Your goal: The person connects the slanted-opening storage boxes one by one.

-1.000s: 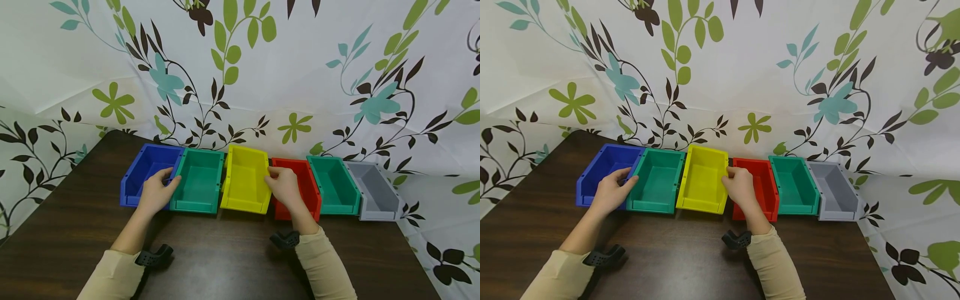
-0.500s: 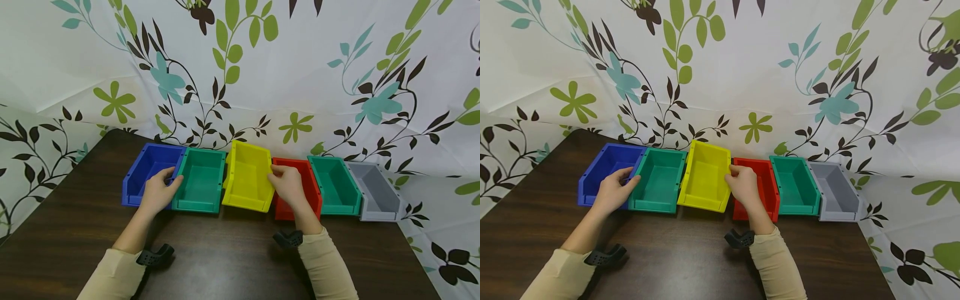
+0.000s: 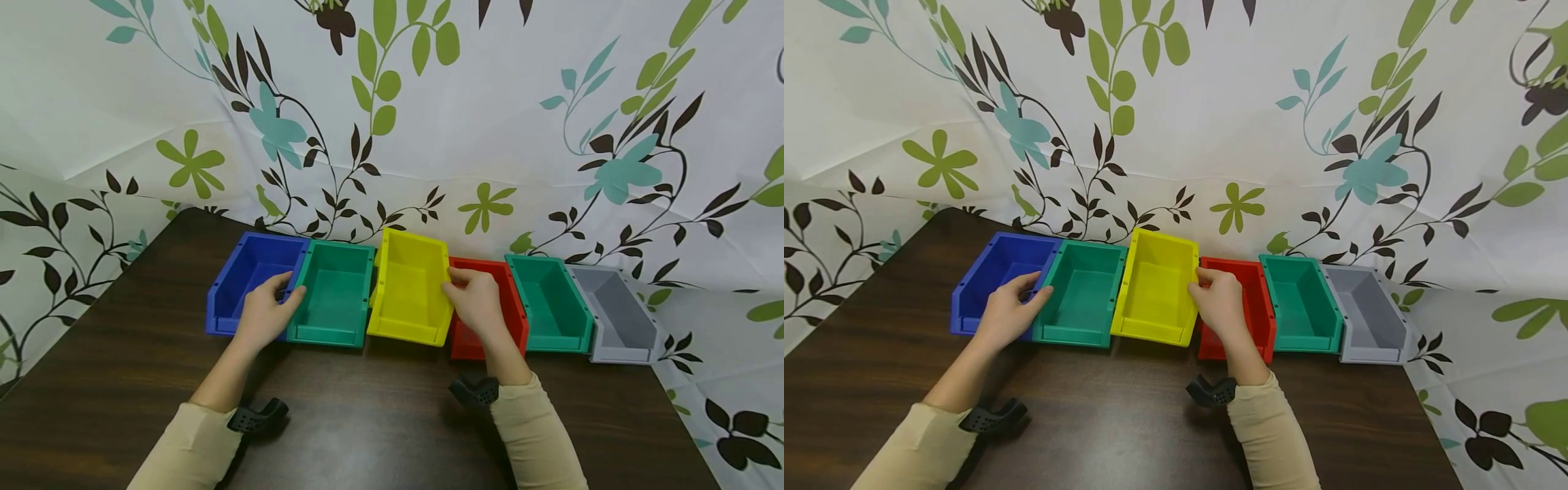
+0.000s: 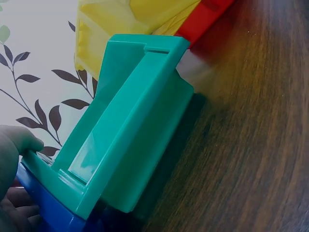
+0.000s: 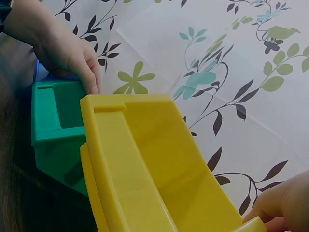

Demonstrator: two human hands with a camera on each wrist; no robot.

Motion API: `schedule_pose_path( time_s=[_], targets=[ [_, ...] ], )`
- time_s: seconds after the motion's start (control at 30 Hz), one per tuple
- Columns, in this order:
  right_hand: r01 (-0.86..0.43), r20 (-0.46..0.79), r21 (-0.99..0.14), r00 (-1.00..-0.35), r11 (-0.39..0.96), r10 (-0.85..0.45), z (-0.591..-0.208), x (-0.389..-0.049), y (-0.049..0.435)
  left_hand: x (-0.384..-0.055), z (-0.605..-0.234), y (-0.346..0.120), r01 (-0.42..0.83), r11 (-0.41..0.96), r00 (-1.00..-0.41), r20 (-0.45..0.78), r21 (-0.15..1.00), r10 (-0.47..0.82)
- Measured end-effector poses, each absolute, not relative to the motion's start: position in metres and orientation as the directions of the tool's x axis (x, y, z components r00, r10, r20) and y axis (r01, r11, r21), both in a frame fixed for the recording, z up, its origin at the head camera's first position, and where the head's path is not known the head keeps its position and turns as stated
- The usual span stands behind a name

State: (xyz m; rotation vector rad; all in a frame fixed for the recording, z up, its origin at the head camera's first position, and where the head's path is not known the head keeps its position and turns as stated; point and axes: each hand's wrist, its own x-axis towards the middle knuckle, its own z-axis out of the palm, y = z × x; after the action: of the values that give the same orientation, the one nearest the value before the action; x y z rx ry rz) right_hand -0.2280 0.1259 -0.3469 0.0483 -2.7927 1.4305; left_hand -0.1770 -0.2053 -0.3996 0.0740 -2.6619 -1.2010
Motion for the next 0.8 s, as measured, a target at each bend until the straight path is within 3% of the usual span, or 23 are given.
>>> schedule_pose_path(
  time_s=[0.43,0.8],
  targets=[
    [-0.036,0.066,-0.776,-0.998,0.63,0.024,-0.3428,-0.2234,0.1203,-0.1763,-0.3994,-0.2014,0.04,0.669,-0.976,0.171,0.742,-0.132],
    [-0.079,0.069,-0.744,-0.997,0.663,-0.04,-0.3438,-0.2237,0.1202,-0.177,-0.3998,-0.1987,0.033,0.661,-0.977,0.164,0.749,-0.137]
  ],
)
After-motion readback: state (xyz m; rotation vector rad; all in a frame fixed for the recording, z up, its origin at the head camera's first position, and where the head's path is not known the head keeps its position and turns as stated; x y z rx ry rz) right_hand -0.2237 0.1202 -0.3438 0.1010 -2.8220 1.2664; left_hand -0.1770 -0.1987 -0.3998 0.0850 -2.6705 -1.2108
